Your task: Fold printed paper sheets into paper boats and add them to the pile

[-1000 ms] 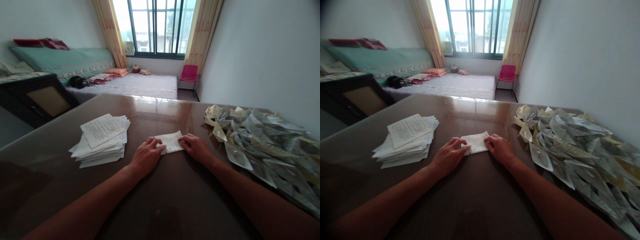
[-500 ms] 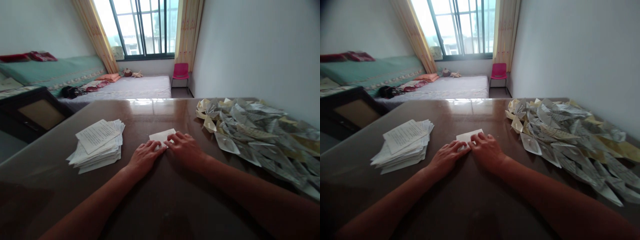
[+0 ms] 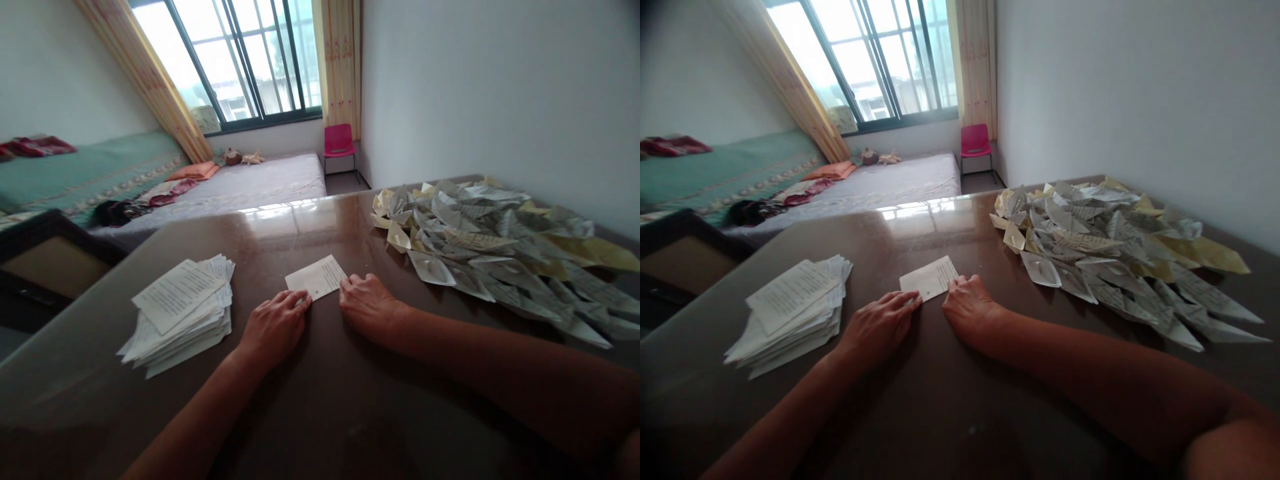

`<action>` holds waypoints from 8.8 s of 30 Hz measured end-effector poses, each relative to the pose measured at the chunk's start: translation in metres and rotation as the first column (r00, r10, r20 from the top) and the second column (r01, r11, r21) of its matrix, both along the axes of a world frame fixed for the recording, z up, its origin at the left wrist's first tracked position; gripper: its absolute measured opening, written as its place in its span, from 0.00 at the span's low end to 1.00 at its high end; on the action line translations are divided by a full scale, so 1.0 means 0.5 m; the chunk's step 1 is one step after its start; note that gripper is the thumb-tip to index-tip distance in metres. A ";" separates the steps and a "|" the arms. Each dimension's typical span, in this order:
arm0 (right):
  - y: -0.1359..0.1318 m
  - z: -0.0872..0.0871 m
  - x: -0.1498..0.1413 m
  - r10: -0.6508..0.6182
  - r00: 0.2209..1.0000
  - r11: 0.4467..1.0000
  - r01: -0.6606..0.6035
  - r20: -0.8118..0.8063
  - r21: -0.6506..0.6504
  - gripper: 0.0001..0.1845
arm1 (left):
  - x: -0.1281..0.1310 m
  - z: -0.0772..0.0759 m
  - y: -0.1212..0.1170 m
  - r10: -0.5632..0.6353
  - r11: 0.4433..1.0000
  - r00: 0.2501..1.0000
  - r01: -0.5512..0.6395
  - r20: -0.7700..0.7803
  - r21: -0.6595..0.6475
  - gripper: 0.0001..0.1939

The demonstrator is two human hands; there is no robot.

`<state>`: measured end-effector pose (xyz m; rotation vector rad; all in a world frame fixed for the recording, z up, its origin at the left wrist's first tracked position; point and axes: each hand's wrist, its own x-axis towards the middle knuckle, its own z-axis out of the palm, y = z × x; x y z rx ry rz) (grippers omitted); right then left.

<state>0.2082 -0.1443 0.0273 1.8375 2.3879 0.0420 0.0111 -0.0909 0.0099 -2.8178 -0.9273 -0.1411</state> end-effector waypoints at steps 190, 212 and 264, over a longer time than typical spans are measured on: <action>0.054 -0.043 0.039 0.127 0.970 0.991 -0.118 -0.209 0.058 0.09 | -0.013 -0.004 -0.060 -0.140 0.988 0.979 0.148 0.150 -0.044 0.11; 0.099 -0.070 0.093 -0.026 0.738 0.996 -0.037 -0.675 -0.078 0.14 | 0.008 -0.048 0.010 0.189 0.889 0.794 0.112 0.577 -0.444 0.33; 0.105 -0.082 0.093 -0.008 0.074 0.985 0.173 -0.997 0.005 0.29 | 0.076 0.017 0.078 0.587 0.497 0.402 0.506 0.703 -0.704 0.41</action>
